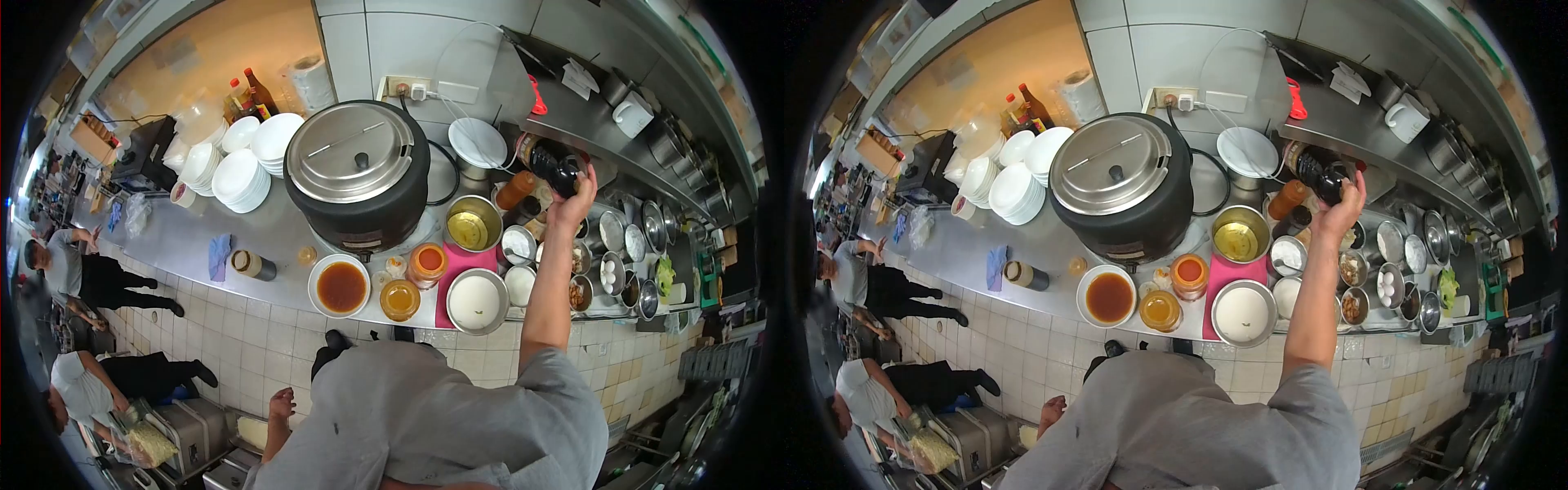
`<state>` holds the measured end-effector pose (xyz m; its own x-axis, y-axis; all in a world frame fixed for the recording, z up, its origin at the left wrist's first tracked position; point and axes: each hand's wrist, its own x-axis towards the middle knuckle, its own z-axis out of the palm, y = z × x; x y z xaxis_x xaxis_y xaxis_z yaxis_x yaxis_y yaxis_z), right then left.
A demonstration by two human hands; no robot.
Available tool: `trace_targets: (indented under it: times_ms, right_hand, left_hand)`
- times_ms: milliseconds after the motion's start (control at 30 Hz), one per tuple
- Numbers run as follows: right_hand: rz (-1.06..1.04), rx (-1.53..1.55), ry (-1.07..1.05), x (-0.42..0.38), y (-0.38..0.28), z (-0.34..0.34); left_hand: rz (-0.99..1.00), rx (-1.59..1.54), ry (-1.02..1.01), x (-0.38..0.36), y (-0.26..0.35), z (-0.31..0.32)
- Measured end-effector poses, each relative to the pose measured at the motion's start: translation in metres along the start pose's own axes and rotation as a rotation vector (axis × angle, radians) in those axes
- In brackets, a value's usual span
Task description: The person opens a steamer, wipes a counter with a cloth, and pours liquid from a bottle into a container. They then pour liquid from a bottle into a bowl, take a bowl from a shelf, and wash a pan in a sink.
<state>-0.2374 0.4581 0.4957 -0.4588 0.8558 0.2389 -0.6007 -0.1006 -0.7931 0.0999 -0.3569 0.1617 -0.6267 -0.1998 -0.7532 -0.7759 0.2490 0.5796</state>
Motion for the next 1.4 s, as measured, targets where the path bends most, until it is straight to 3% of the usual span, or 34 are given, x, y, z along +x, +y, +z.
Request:
trace_targets:
  times_ms: [100,200,433,533,633,900,967,1167,1200,1267,1300,1367,1400]
  right_hand:
    - [0.009,0.006,-0.023,-0.003,-0.005,-0.011]
    - [0.028,0.048,-0.001,-0.011,-0.018,-0.021]
    - [0.018,0.123,-0.027,-0.025,-0.045,-0.040]
    - [0.010,0.165,-0.040,-0.029,-0.053,-0.047]
    - [0.013,0.183,-0.062,-0.030,-0.062,-0.050]
    - [0.078,0.108,-0.065,-0.036,-0.086,-0.038]
    - [0.085,0.066,-0.107,-0.035,-0.087,-0.038]
    - [0.058,0.097,-0.136,-0.048,-0.100,-0.040]
    - [0.068,0.083,-0.151,-0.049,-0.103,-0.054]
    - [0.117,0.127,-0.263,-0.055,-0.118,-0.075]
    - [0.205,0.263,-0.355,-0.071,-0.136,-0.062]
    - [0.279,0.292,-0.400,-0.084,-0.153,-0.064]
    - [0.305,0.356,-0.412,-0.086,-0.156,-0.066]
  left_hand:
    - [-0.073,-0.087,0.014,0.010,0.006,0.002]
    - [0.000,0.049,-0.002,0.006,0.017,0.003]
    - [-0.044,0.060,-0.064,0.027,0.019,0.000]
    - [0.081,0.118,-0.155,0.041,0.028,-0.006]
    - [0.011,0.126,-0.057,0.037,0.061,0.006]
    - [0.008,0.122,-0.077,0.057,0.096,0.012]
    - [-0.008,0.178,-0.202,0.061,0.109,0.010]
    - [-0.013,0.210,-0.152,0.030,0.177,0.025]
    - [0.083,0.256,-0.158,0.034,0.174,0.022]
    - [0.292,0.028,-0.273,0.080,0.137,0.001]
    - [0.373,0.276,-0.096,0.045,0.176,0.011]
    - [0.514,0.152,0.144,0.061,0.173,0.006]
    - [0.442,0.141,0.200,0.058,0.196,-0.002]
